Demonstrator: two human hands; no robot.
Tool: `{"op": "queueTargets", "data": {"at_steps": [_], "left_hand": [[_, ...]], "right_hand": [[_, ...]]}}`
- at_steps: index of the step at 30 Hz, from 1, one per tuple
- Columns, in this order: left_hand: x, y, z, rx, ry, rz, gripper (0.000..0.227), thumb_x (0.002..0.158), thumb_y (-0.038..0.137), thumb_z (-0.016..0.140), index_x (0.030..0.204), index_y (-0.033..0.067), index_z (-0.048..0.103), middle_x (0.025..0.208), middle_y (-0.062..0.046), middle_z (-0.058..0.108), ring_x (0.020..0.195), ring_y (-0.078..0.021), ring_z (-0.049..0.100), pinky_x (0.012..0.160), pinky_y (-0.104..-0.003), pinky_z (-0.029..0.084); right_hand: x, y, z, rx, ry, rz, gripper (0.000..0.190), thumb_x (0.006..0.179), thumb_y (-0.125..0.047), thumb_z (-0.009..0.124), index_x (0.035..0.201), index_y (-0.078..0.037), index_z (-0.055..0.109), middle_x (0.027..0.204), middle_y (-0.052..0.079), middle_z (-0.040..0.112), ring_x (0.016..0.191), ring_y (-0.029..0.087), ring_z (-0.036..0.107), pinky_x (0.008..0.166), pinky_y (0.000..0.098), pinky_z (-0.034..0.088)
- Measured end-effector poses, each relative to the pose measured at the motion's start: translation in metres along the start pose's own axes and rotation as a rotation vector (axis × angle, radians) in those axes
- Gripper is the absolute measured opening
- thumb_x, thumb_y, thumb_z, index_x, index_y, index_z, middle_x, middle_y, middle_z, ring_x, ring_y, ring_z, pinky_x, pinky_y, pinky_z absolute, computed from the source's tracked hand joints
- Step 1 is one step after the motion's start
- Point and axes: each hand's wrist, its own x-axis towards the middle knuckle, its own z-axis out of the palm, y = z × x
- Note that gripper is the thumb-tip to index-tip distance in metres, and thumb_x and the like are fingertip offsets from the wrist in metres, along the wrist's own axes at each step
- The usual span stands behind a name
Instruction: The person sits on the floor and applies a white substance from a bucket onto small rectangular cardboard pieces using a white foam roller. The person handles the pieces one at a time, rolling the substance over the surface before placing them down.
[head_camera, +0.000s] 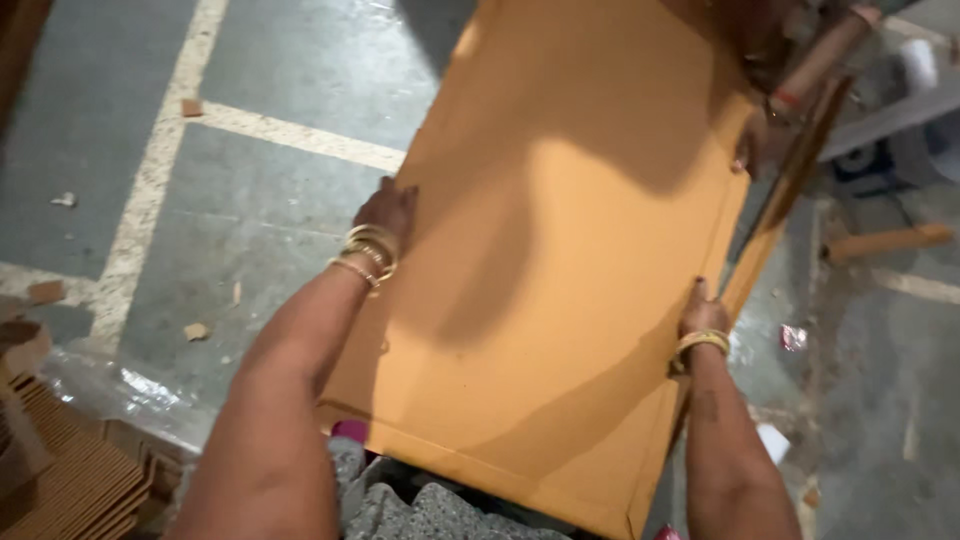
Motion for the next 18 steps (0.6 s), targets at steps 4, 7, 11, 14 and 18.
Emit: {"op": "queueTargets", "data": {"at_steps": [4, 7, 11, 14, 18], "left_hand": [[0.019, 0.027, -0.008, 0.016, -0.034, 0.004, 0.052, 0.105, 0.045, 0.045, 0.13, -0.0004, 0.049, 0.107, -0.033, 0.069, 0.101, -0.0502, 0.066, 0.089, -0.058, 0.053], [0.032, 0.042, -0.008, 0.027, -0.029, 0.025, 0.051, 0.104, 0.044, 0.046, 0.132, 0.0009, 0.048, 0.108, -0.031, 0.069, 0.101, -0.0488, 0.066, 0.089, -0.057, 0.053], [0.052, 0.051, -0.009, -0.021, -0.056, 0.048, 0.051, 0.102, 0.044, 0.047, 0.136, 0.0054, 0.046, 0.109, -0.026, 0.07, 0.103, -0.0455, 0.066, 0.089, -0.056, 0.051], [0.057, 0.045, -0.006, -0.05, -0.051, 0.069, 0.057, 0.101, 0.042, 0.047, 0.145, 0.0064, 0.037, 0.108, -0.027, 0.069, 0.101, -0.0461, 0.066, 0.087, -0.055, 0.052], [0.058, 0.043, -0.004, -0.094, -0.05, 0.099, 0.053, 0.103, 0.043, 0.048, 0.142, 0.0072, 0.041, 0.106, -0.027, 0.069, 0.1, -0.0464, 0.066, 0.087, -0.056, 0.051]], "right_hand": [[0.04, -0.01, 0.005, 0.052, 0.035, 0.048, 0.084, 0.1, -0.067, 0.05, 0.113, 0.015, 0.066, 0.112, 0.039, 0.064, 0.105, 0.055, 0.062, 0.092, 0.0581, 0.047], [0.051, -0.011, 0.005, -0.017, 0.032, -0.006, 0.086, 0.105, -0.067, 0.048, 0.111, 0.017, 0.067, 0.109, 0.042, 0.065, 0.105, 0.057, 0.061, 0.092, 0.059, 0.047], [0.058, -0.02, 0.0, 0.055, -0.042, 0.035, 0.082, 0.104, -0.063, 0.045, 0.106, 0.016, 0.066, 0.106, 0.039, 0.066, 0.1, 0.055, 0.066, 0.089, 0.0585, 0.049], [0.057, -0.017, 0.001, -0.001, 0.075, -0.201, 0.081, 0.11, -0.06, 0.048, 0.106, 0.018, 0.067, 0.103, 0.044, 0.064, 0.102, 0.058, 0.062, 0.092, 0.0583, 0.047], [0.051, -0.016, 0.001, 0.01, 0.112, -0.15, 0.078, 0.107, -0.059, 0.051, 0.106, 0.017, 0.067, 0.103, 0.042, 0.065, 0.102, 0.057, 0.062, 0.092, 0.0573, 0.048]]}}
